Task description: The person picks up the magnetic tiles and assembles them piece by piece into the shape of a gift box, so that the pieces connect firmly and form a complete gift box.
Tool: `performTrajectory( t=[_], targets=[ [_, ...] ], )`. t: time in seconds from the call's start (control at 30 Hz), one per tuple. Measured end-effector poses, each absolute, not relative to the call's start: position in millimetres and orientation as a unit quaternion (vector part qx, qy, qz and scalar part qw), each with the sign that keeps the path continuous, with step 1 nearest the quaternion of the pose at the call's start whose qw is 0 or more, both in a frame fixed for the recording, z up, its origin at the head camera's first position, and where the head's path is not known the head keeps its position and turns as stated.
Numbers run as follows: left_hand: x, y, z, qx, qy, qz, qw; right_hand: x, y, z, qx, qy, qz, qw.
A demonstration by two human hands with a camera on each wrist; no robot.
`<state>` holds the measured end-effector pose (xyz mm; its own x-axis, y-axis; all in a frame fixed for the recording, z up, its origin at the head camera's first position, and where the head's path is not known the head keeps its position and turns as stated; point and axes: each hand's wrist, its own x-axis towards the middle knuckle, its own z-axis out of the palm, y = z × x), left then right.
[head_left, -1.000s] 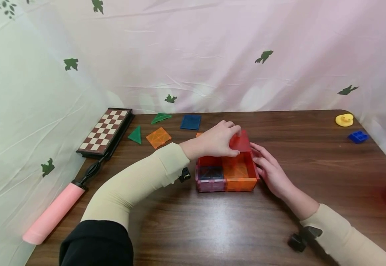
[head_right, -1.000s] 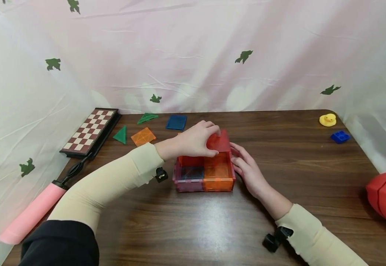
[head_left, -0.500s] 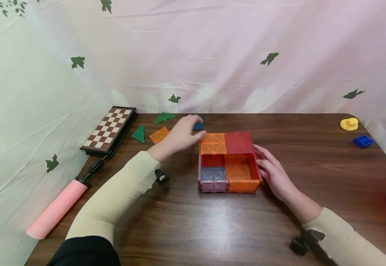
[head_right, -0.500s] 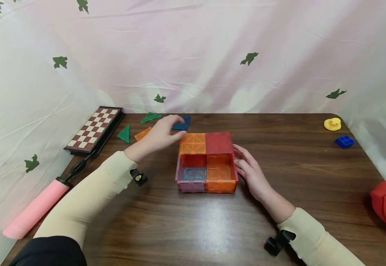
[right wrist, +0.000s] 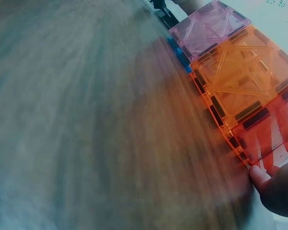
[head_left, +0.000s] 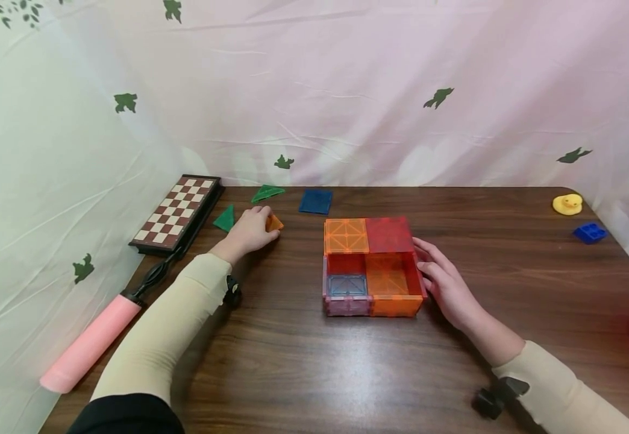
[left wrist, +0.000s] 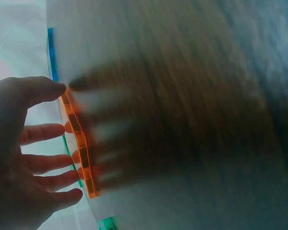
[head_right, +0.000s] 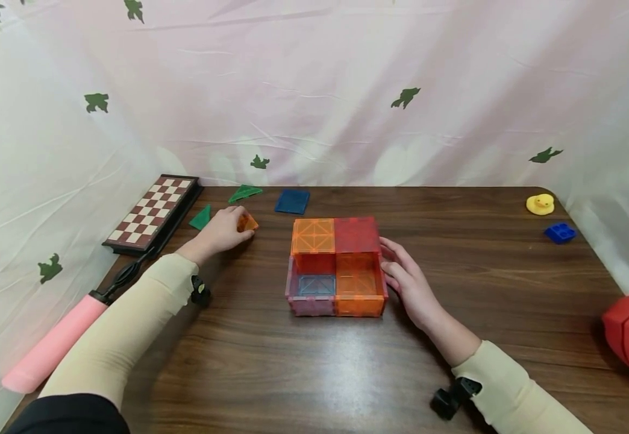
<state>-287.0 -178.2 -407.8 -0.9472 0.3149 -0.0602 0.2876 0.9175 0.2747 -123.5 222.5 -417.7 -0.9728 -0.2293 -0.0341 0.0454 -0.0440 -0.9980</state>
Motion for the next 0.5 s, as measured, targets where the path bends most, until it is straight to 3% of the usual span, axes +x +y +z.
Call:
performTrajectory(
  t=[0.23,0.5],
  targets=[
    [-289,-180,-404,0.158,0.976,0.13,0.068,-123,222,-416,-0.067,0.684,-0.72,0.093],
    [-282,-174,-397,0.178,0.968,0.17,0.045,-123,222,-416,-0.066,0.682,-0.723,0.093]
  ],
)
